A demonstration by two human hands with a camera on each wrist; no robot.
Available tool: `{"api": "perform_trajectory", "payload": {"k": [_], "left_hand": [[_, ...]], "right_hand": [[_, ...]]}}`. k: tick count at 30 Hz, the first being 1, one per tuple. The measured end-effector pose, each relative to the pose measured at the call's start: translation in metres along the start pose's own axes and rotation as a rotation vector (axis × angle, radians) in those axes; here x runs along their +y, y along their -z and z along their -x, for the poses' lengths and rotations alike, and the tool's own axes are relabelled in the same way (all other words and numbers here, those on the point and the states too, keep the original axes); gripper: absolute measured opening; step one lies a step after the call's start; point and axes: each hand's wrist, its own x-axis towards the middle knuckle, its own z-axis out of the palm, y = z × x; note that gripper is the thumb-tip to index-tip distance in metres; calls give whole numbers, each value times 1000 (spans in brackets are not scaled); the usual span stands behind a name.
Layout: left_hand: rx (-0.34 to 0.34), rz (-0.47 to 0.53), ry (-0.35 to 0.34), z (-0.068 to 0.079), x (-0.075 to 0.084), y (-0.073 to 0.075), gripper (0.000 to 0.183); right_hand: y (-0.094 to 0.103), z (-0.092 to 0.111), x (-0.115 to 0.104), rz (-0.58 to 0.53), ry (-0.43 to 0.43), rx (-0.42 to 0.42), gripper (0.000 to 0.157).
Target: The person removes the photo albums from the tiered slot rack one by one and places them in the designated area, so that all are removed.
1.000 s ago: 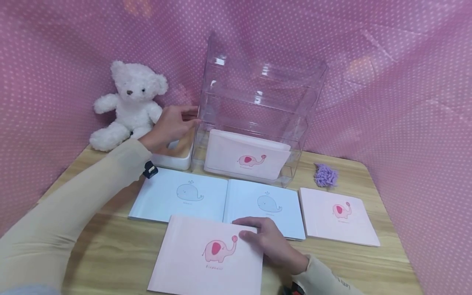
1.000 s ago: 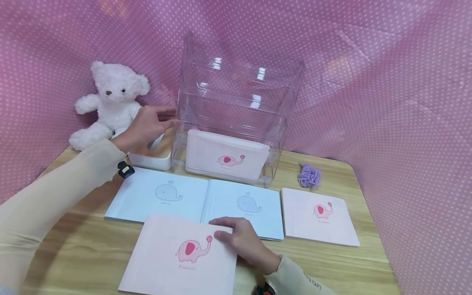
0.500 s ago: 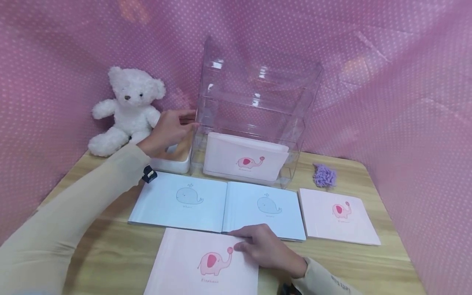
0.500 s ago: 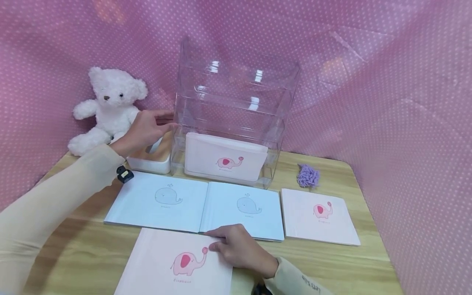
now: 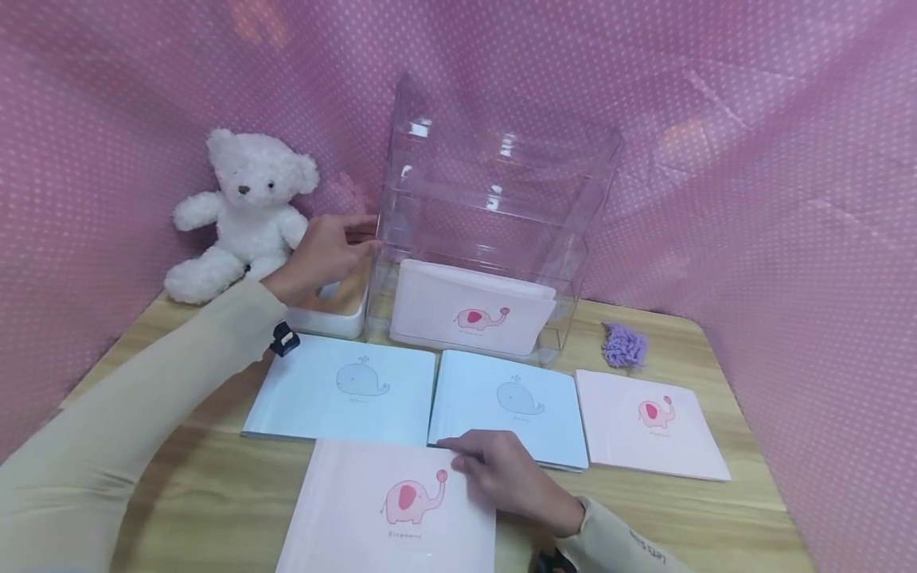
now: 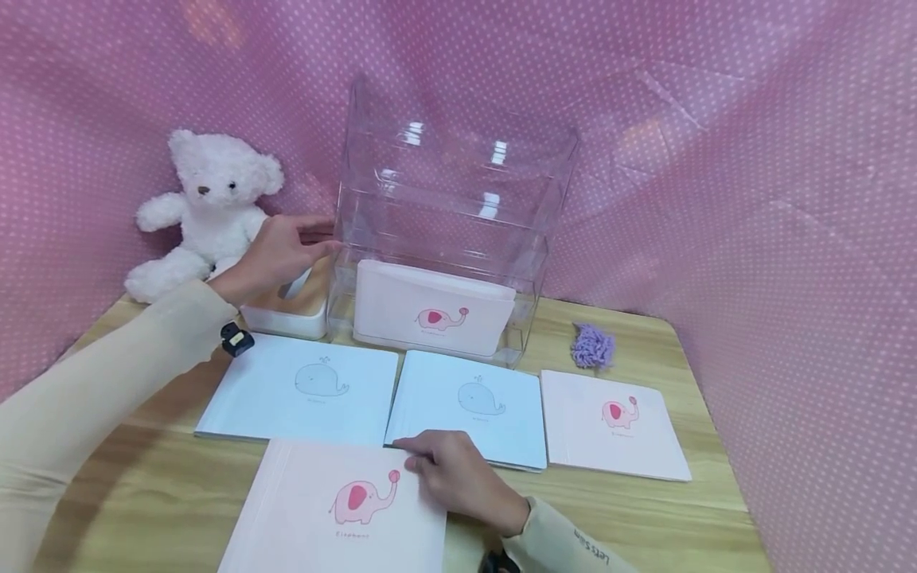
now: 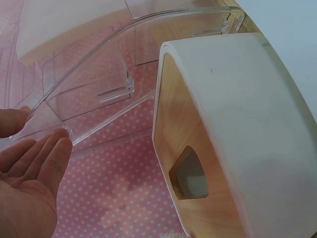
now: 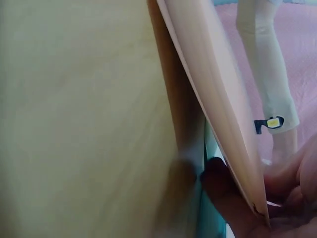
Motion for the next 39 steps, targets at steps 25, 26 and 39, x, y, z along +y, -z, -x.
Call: {"api": "perform_trajectory", "payload": {"k": [25,26,39], "left_hand": [[9,26,21,1,2,-2,50],[11,25,17,2,1,-2,50],[28,-3,-10,1,1,-4,49]], "right_hand": [[4,3,-9,317,233,16,29],[4,3,-8,314,235,19,29],[24,-1,-9,76,206,42,29]]}}
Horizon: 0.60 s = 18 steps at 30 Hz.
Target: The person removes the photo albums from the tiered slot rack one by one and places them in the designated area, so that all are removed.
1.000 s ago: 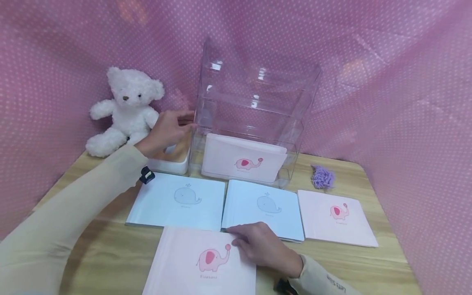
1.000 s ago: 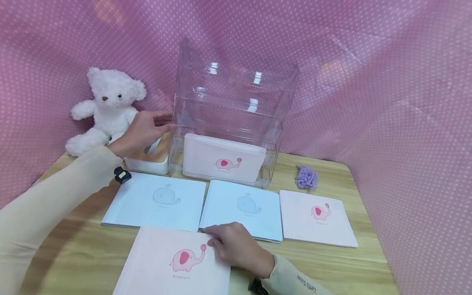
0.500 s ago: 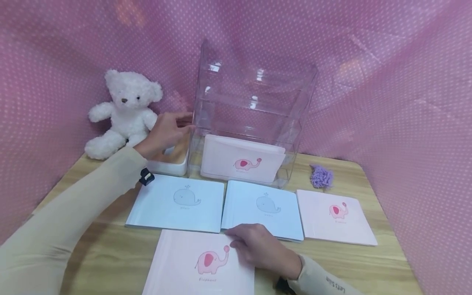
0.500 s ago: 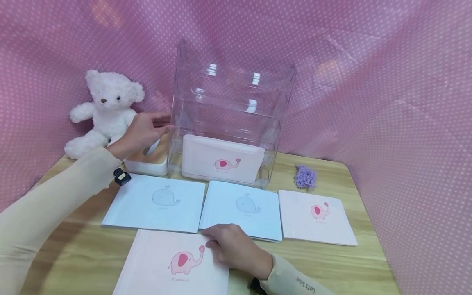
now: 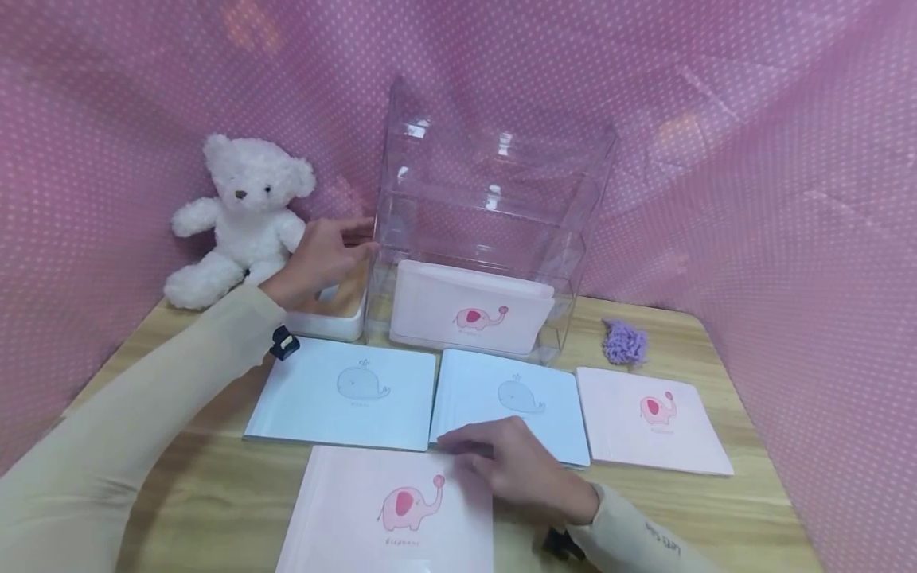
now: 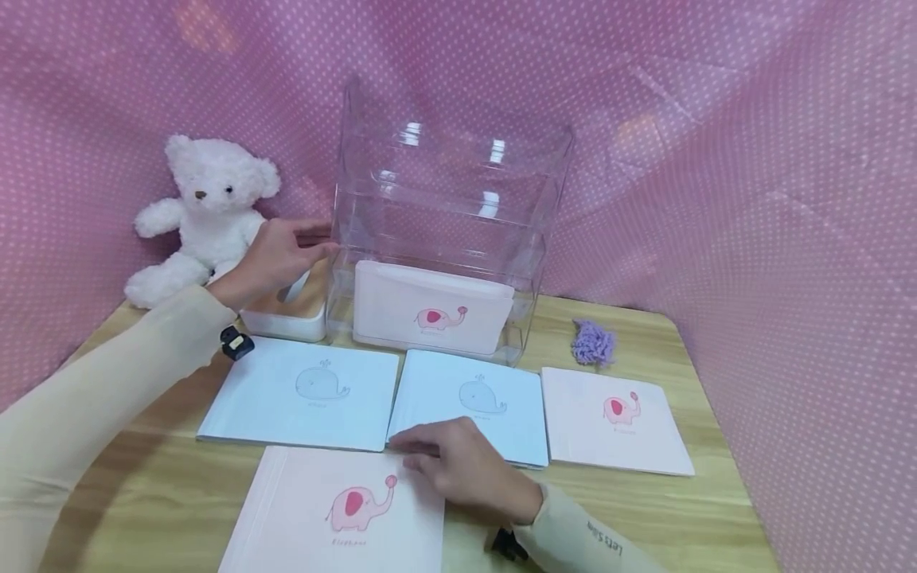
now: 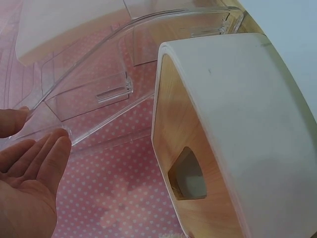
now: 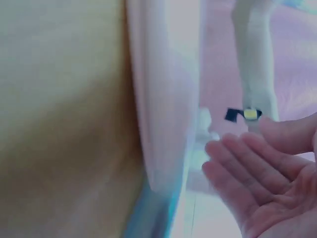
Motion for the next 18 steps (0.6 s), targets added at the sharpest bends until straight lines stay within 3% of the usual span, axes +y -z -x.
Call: {"api": "perform_trajectory", "payload": {"k": [3,7,15,18], "left_hand": [[0,-13,2,1,1,1,49],[7,-21,-7,1,1,0,48],[8,-23,-31,0,0,1,49],[7,-21,-31,-1,-1,1,50]], "right_hand": [[12,-7,3,-149,-58,21,29],[34,-18,10,-261,-60,130,30],[88,-40,24,-251,-22,356,37],[111,-50,26,-240,46,443,43]]}}
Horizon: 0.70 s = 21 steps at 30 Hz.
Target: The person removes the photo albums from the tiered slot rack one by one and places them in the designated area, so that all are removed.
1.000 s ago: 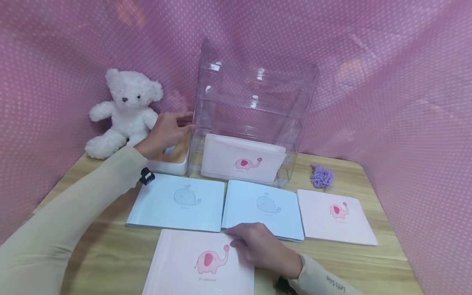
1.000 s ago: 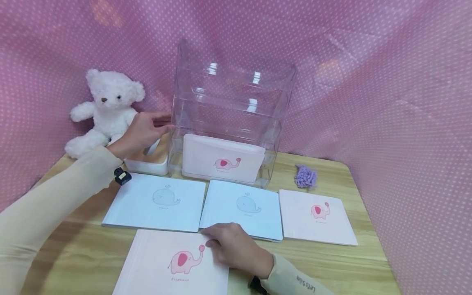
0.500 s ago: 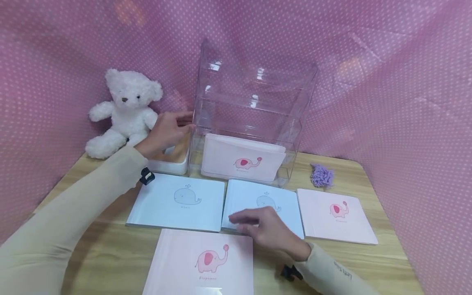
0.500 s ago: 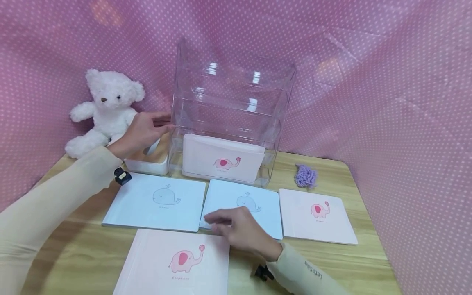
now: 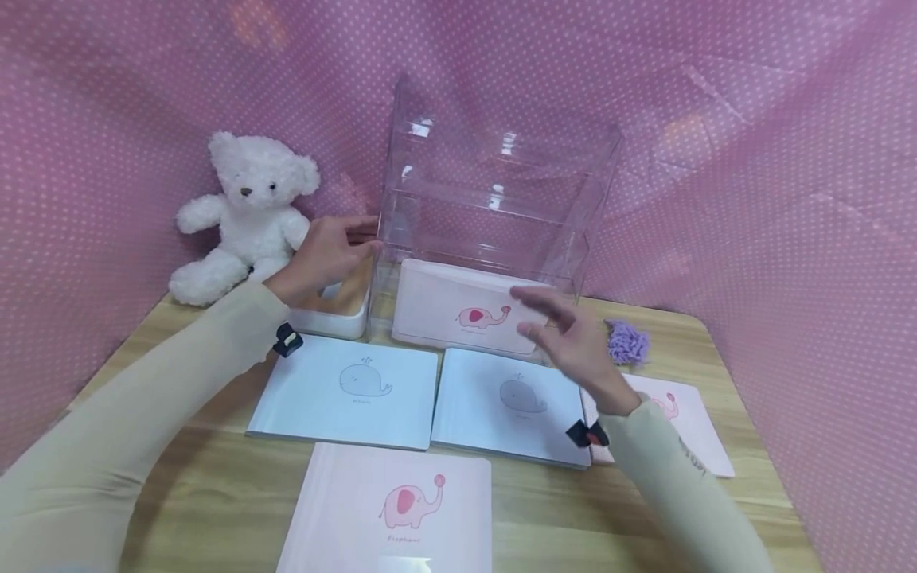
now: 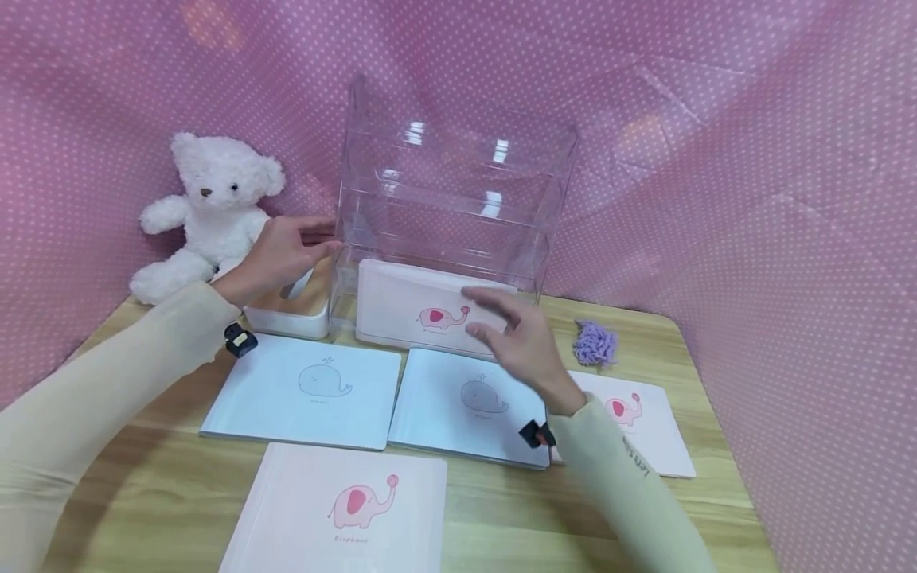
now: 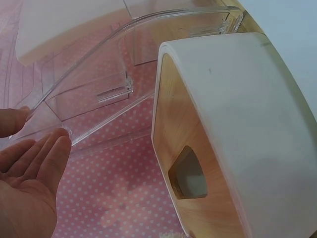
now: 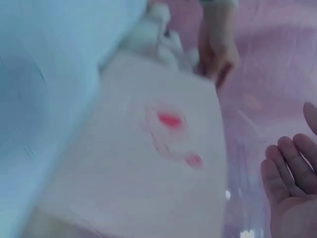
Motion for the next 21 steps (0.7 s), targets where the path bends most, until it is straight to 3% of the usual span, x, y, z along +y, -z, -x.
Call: {"api": "perform_trajectory", "payload": {"k": [4,6,9,17,21], "left_hand": [[0,8,-2,-2,-2,0,50],[-1,13,-2,-2,-2,0,49],[-4,17,4,-1,-2,-1,49],[-5,7,11,-1,1,0,50],[-9,3,17,-1,2,0,50]], "right_hand": [[18,-24,1,-1,138,65,51],[25,-35,2,6,154,78,55],[32,-45,8,14,111,77,60],[30,-52,35,25,-124,23,62],[23,-50,45,-20,-160,20,60]]}}
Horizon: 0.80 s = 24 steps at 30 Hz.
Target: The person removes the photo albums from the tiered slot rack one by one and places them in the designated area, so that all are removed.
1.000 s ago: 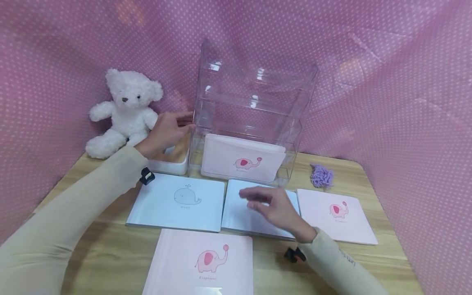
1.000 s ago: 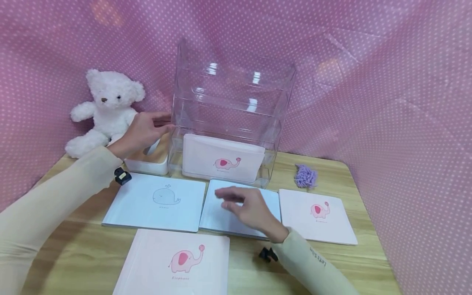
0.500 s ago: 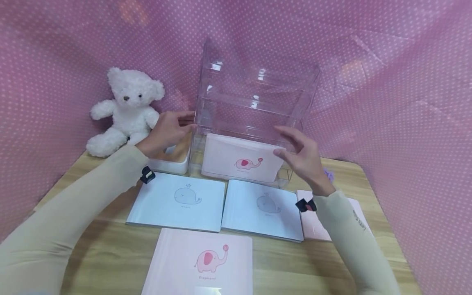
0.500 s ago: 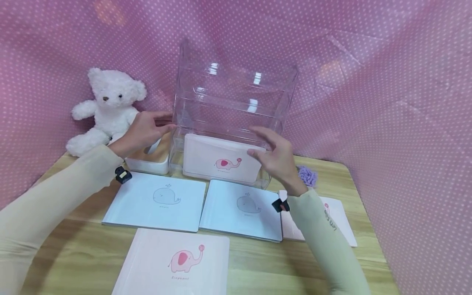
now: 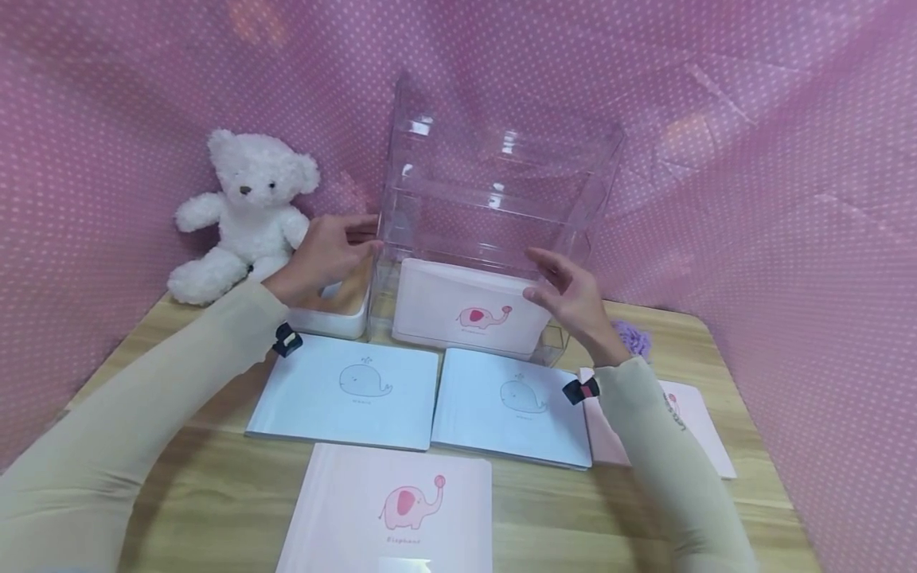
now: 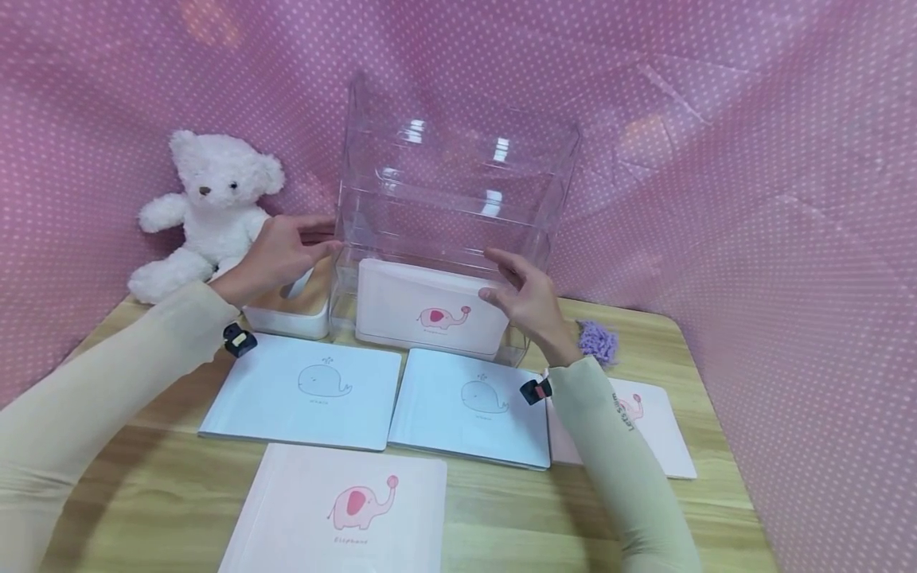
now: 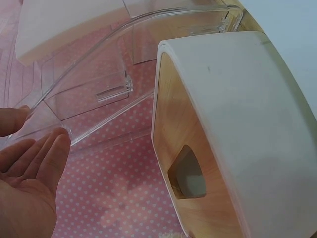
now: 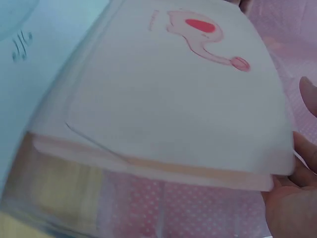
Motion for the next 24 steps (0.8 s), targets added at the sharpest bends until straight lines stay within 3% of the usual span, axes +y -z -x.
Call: {"api": "perform_trajectory", "payload": {"k": [13,19,24], "left_hand": [[-6,13,-5,1,-2,1,50],[4,11,-13,-1,-3,-1,49],[6,16,-16,0,-3,-1,49]], "right_hand": [[-6,8,6,-113,-40,4,53],[-18,10,11,-52,-179,-16,51],[-27,8,17,-11,-145,-2,52]]}}
